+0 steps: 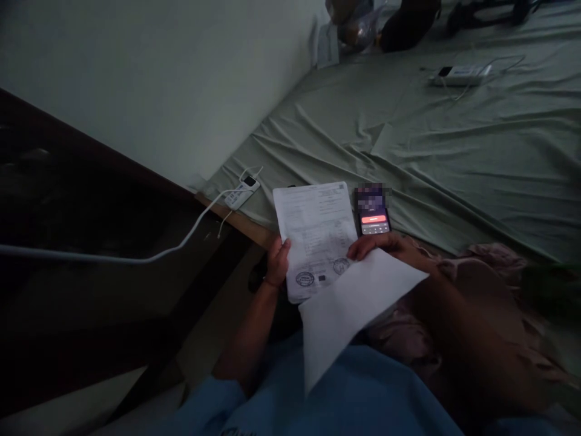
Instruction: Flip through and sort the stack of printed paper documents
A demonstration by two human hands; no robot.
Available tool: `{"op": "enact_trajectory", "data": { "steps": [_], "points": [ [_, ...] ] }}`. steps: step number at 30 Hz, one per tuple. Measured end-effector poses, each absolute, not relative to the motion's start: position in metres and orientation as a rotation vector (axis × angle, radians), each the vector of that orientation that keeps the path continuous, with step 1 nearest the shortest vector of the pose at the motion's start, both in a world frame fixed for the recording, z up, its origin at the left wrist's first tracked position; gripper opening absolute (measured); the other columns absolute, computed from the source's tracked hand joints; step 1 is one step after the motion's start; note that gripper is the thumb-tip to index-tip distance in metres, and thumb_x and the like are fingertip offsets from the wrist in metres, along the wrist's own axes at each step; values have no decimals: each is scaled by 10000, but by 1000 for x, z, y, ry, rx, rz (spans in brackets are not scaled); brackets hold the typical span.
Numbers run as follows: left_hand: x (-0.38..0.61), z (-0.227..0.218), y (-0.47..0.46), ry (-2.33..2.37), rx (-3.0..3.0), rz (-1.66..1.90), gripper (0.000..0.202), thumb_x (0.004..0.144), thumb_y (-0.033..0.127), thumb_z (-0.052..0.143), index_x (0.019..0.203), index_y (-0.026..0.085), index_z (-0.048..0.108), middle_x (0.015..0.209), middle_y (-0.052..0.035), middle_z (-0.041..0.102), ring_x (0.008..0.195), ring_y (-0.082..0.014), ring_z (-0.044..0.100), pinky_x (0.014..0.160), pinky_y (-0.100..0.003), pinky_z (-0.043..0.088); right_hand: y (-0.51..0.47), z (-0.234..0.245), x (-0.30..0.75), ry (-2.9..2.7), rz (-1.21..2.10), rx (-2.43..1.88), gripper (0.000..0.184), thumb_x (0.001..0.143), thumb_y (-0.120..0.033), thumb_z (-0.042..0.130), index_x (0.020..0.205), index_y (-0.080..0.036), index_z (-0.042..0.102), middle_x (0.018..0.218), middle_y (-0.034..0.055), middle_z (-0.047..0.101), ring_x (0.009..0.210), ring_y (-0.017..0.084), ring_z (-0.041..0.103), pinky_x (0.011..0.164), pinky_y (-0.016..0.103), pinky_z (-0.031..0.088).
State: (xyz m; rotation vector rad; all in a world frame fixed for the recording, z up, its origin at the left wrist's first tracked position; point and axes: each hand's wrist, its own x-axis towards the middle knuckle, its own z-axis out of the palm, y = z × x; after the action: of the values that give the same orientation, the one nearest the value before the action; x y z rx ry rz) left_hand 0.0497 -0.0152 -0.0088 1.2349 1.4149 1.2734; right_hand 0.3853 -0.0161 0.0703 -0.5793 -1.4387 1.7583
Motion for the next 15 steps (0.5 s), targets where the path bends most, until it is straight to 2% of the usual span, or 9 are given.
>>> {"op": "enact_trajectory", "data": {
  "steps": [5,9,15],
  "points": [
    [49,-11,-15,1382,1227,1284,516,920,597,599,1174,152,661,1125,-98,721,1024,-244,671,898,-350,532,-16,65,388,-1406,1824,-567,360,771,-552,801,942,-236,785,1049,108,723,980,259,682,799,343,520],
    [50,-8,-14,1358,1186,1267,515,916,606,599,1165,157,646,1160,-98,713,1028,-243,669,884,-348,537,-21,55,385,-1280,1826,-637,431,726,-588,806,941,-215,790,1028,116,722,887,244,685,725,316,524],
    [43,7,-12,1420,1213,1184,609,868,664,626,1217,165,621,1171,-93,704,1035,-230,658,889,-331,529,-29,69,373,-1107,1874,-848,445,597,-553,886,842,-197,779,911,97,737,743,221,681,628,295,525]
  ]
}}
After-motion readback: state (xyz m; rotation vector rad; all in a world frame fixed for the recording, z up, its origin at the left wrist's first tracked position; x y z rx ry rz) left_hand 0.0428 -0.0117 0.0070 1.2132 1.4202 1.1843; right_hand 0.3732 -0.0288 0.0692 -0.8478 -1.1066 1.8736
